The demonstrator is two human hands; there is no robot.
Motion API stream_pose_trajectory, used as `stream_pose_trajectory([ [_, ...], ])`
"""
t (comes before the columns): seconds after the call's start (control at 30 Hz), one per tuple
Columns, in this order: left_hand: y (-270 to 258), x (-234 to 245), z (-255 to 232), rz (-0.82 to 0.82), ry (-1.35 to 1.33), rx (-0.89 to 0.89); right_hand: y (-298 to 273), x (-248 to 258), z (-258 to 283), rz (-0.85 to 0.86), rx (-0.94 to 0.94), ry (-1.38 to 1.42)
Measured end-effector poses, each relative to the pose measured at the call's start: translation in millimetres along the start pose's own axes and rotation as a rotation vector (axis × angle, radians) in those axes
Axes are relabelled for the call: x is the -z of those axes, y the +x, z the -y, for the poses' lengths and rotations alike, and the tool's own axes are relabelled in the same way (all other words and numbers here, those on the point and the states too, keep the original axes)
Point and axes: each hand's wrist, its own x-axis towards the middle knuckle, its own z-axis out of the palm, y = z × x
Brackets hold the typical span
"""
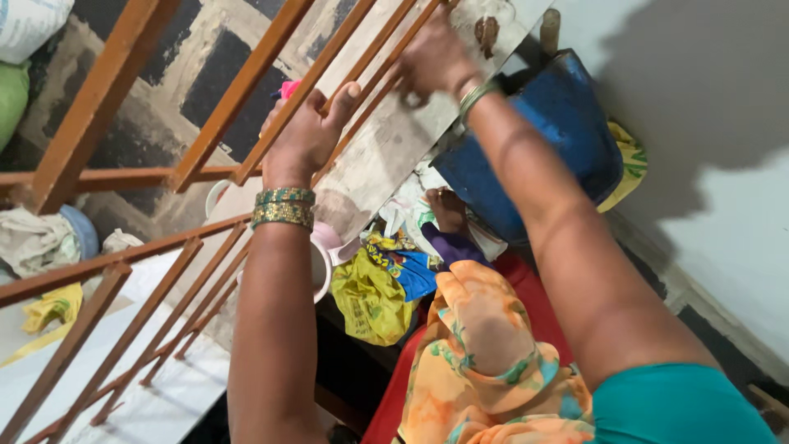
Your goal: The person washes a cloth in a small tub of water and then uses it to wipe down a metal window grille.
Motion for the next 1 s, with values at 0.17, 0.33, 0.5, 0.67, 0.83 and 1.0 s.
stream_pose_trajectory([
  [0.17,-4,-1,-1,0.044,0.017,0.027,6,-19,-4,-0.405,-0.076,0.037],
  [0.33,0,1,-4,0.03,0.021,-0.005,20,3,97,-0.182,-0.362,0.329],
  [0.5,0,2,-5,0.037,0.001,0.024,-11,54,210,-0.655,-0.153,0.855],
  [0.67,1,-1,-1,0.007,0.002,0.003,-39,63,238,-0.541,-0.033,0.819],
  [0.83,-2,-3,0,-0.02,-0.033,-0.012,-91,39,187,-0.506,0.27,0.69],
  [1.0,0,-3,2,-0.007,-0.017,0.033,-122,33,191,-0.28,0.343,0.761],
])
